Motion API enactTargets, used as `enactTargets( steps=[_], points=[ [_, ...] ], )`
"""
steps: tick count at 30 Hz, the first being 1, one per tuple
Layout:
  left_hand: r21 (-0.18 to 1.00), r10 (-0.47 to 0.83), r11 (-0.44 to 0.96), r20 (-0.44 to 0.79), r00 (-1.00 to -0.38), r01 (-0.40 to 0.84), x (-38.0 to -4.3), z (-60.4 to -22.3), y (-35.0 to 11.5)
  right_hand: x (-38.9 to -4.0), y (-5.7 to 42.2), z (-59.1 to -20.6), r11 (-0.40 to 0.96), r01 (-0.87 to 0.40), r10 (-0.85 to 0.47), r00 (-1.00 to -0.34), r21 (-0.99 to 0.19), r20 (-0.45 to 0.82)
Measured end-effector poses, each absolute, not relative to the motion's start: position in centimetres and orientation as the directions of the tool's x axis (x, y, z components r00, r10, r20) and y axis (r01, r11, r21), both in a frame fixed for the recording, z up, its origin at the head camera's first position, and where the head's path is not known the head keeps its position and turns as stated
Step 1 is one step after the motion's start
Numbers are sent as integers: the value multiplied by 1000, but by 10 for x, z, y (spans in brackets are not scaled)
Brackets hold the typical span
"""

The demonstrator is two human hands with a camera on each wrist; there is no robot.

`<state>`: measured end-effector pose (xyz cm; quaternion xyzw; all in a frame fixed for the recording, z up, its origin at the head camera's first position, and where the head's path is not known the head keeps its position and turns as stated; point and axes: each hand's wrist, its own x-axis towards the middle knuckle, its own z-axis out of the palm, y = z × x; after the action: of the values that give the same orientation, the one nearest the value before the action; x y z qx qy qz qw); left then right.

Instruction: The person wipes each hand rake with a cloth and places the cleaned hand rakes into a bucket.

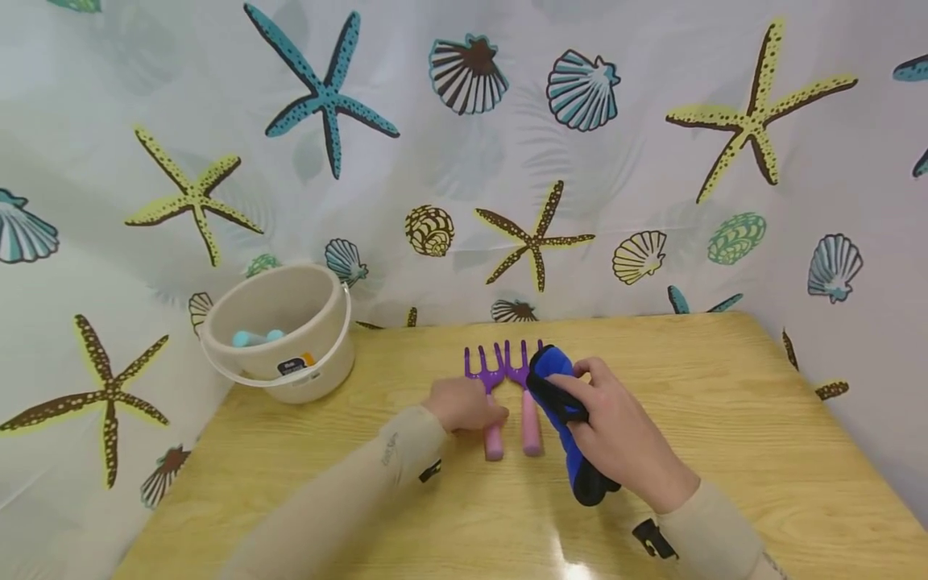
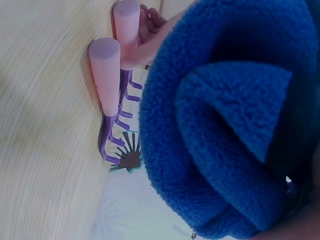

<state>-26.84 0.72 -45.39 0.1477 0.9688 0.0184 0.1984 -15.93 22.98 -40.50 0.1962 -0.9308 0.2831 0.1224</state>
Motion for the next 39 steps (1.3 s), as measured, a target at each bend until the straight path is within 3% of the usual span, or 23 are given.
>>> enactTargets(
  steps=[15,21,32,39],
  points=[
    [105,296,955,-330,-896,276,-264,-472,10,-158,234,-406,772,-429,-318,-899,-469,300],
    [221,277,949,-242,-930,225,-264,-468,-3,-158,234,-406,774,-430,-313,-898,-465,310],
    [500,278,855,-222,-935,136,-247,-451,-36,-156,232,-408,759,-458,-326,-883,-464,339],
    [555,262,823,-177,-949,124,-231,-442,-54,-158,225,-405,747,-499,-354,-858,-439,373]
  ],
)
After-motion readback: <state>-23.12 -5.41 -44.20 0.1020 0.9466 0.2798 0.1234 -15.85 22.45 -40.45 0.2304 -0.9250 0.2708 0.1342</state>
